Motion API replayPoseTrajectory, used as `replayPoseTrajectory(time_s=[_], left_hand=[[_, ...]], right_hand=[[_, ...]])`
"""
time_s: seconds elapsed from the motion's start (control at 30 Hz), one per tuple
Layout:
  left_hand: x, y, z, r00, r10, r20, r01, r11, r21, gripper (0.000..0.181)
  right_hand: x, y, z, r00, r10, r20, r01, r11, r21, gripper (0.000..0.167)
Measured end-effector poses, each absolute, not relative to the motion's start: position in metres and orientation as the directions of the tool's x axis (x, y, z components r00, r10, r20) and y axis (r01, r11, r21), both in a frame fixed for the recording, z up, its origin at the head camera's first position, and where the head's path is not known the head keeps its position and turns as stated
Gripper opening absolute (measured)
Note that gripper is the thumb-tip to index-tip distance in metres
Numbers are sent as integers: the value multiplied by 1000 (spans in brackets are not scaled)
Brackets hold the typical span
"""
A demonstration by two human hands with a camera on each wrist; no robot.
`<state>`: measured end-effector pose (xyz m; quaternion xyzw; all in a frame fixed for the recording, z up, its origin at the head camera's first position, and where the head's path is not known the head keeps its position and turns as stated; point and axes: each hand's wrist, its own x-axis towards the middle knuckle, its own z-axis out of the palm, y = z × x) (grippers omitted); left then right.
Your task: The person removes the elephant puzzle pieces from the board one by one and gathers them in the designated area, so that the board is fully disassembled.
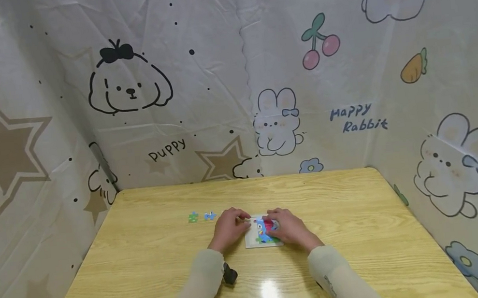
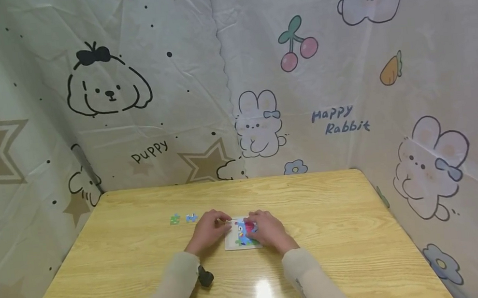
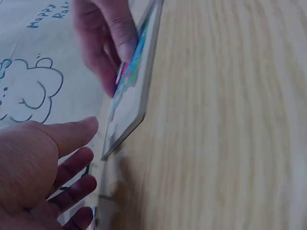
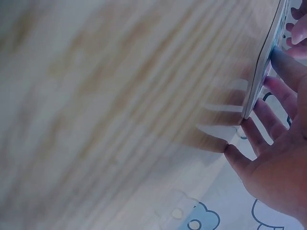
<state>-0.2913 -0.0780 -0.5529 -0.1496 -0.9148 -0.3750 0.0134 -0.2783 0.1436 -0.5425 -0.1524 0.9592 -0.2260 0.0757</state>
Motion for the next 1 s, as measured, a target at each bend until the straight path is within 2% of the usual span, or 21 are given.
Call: replayPoseTrajectory(time_s=[0.47,0.7,1.0], left_hand=[[-293,-62,-559,-961,235,147,275,749,603,10],[-294,-59,-562,-965,213,156,264,751,605,7],[-292,-60,-563,-963,224,152,270,751,603,8]], right_hand=[[-281,146,-547,-938,-341,-64,-275,843,-462,49],[-281,146,-546,-944,-325,-59,-263,849,-458,51],[-279,148,-543,-951,-307,-46,-238,816,-527,52]])
